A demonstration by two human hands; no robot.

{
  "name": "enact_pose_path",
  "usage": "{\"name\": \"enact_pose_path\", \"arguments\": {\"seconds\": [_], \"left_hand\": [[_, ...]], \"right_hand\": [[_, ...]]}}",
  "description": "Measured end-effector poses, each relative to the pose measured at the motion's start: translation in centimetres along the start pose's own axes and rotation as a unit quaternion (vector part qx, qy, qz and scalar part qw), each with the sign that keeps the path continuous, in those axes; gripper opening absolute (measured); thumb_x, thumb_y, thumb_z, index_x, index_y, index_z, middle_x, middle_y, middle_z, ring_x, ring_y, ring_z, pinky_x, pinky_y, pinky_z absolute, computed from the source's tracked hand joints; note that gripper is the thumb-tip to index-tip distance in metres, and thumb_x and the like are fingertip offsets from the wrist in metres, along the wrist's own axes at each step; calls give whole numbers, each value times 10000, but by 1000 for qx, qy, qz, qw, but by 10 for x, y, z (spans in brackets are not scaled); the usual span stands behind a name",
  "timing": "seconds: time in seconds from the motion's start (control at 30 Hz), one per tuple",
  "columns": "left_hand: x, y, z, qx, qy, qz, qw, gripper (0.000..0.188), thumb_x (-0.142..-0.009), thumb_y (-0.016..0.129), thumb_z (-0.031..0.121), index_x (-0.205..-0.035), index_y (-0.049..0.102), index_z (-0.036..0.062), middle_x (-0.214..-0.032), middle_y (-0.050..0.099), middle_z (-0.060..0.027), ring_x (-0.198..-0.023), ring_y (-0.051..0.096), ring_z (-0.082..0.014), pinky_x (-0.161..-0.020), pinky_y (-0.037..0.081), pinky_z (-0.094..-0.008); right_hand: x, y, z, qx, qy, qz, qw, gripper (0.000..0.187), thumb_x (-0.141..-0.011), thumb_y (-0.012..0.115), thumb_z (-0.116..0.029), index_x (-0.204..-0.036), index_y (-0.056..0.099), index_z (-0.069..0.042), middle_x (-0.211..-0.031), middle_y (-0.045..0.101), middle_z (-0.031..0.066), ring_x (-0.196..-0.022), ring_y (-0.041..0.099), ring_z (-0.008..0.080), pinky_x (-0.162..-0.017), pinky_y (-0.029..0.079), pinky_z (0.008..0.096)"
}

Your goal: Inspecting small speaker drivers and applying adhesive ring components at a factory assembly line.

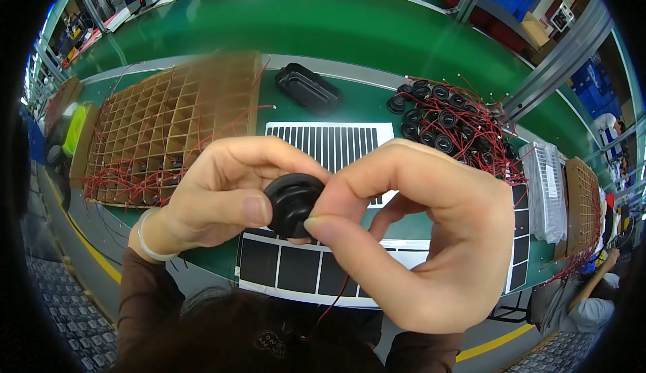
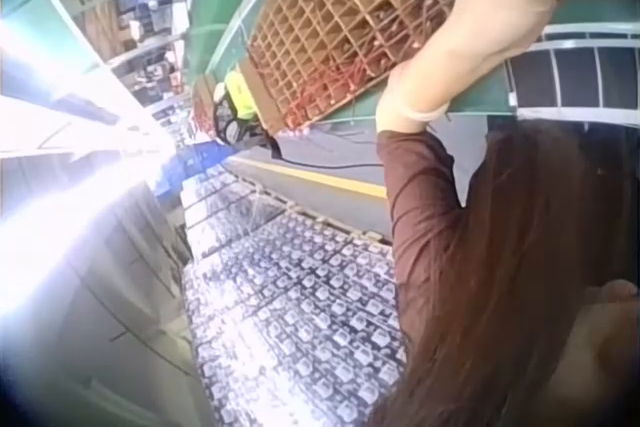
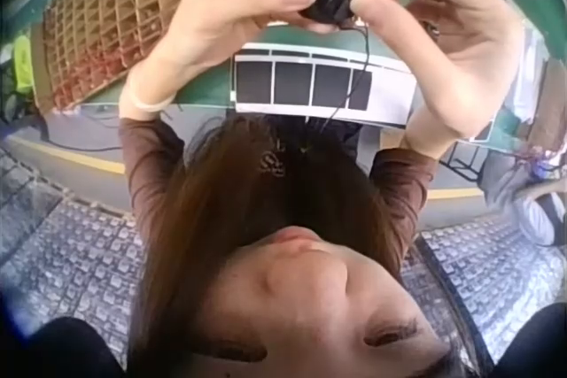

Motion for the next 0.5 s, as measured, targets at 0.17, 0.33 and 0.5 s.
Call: {"name": "enact_pose_path", "arguments": {"seconds": [0.17, 0.33, 0.5], "left_hand": [[1, 0, -2, 7, -10, 0, 1000, 408, -688, 557, 95, -1014, 420, -108, -967, 503, -218, -862, 537, -233, -744, 458, -310], [1, 0, -2, 12, -8, -1, 1000, 397, -692, 554, 90, -1010, 421, -107, -966, 502, -221, -857, 539, -235, -734, 464, -309], [2, 0, -2, 16, -2, 4, 1000, 375, -702, 560, 105, -992, 430, -96, -969, 503, -219, -854, 539, -229, -720, 468, -305]], "right_hand": [[0, 0, 0, 4, 1, -4, 1000, 113, -567, 540, 23, -669, 501, 53, -664, 499, 98, -591, 464, 106, -533, 362, 165], [1, 0, 0, 14, 1, -2, 1000, 114, -567, 542, 22, -668, 499, 52, -664, 496, 97, -590, 462, 104, -529, 361, 164], [2, 1, -2, 32, -8, 0, 999, 114, -591, 545, 14, -686, 493, 49, -675, 493, 96, -590, 457, 97, -525, 358, 159]]}}
Point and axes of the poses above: each hand's wrist, its own x-axis away from the middle knuckle, its own y-axis out of the palm, z = x × y, the point moved 10 cm from there along -x, towards the middle knuckle
